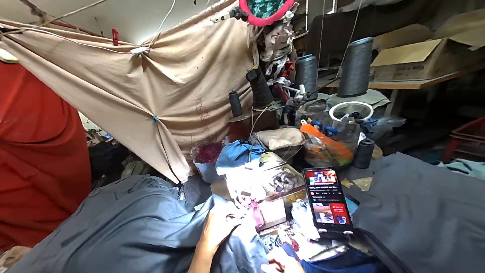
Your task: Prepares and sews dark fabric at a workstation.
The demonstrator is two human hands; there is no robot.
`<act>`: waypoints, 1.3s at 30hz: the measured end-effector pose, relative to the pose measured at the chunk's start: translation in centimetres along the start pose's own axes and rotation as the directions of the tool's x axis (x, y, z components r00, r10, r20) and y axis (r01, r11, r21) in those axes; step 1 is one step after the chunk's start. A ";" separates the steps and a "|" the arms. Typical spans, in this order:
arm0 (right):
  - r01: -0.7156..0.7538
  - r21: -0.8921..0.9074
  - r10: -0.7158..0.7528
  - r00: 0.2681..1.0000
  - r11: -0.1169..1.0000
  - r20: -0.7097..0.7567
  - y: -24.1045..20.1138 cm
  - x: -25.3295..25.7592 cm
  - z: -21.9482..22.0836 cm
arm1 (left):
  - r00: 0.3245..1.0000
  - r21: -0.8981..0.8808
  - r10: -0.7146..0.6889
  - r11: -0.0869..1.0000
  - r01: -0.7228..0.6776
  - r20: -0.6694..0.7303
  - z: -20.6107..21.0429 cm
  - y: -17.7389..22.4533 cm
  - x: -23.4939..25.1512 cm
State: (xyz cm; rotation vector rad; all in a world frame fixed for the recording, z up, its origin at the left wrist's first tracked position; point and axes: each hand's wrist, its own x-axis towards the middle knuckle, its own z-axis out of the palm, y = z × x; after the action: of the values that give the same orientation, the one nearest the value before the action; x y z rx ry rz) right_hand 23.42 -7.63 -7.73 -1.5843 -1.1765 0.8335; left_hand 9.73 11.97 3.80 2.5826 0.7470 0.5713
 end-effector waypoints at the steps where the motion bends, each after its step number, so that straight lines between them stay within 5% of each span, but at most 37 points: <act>1: 0.006 0.057 -0.002 0.998 0.998 -0.068 -0.8 0.6 0.0 | 1.000 -0.018 -0.025 1.000 0.026 0.011 -0.4 -0.1 -0.3; 3: 0.023 0.120 -0.003 0.986 0.993 -0.166 -2.0 2.0 0.1 | 0.999 -0.057 -0.021 0.998 0.020 -0.024 -0.9 -0.4 -0.9; 8: 0.184 -0.047 -0.189 0.927 0.982 -0.323 -1.5 3.7 0.2 | 0.989 -0.082 -0.062 0.995 0.051 -0.137 -1.0 1.0 -0.6; 15: 0.142 0.159 -0.115 0.980 0.977 -0.164 -0.8 5.0 -0.8 | 0.963 -0.082 -0.154 0.987 0.139 -0.222 2.2 1.1 0.0; 21: 0.067 0.097 -0.068 0.998 0.993 0.010 -1.3 2.7 -1.6 | 0.970 -0.064 -0.086 0.995 0.074 -0.226 2.6 1.4 -1.8; 39: -0.006 0.270 0.016 0.999 0.963 -0.035 -2.4 2.4 -0.8 | 0.956 -0.071 -0.198 0.980 0.187 -0.214 2.8 2.0 0.1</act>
State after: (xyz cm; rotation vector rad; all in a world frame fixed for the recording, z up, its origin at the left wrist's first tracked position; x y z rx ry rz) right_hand 24.15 -5.38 -5.18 -1.3775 -0.9821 0.9257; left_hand 12.02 9.76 2.42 2.3891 1.0299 0.8117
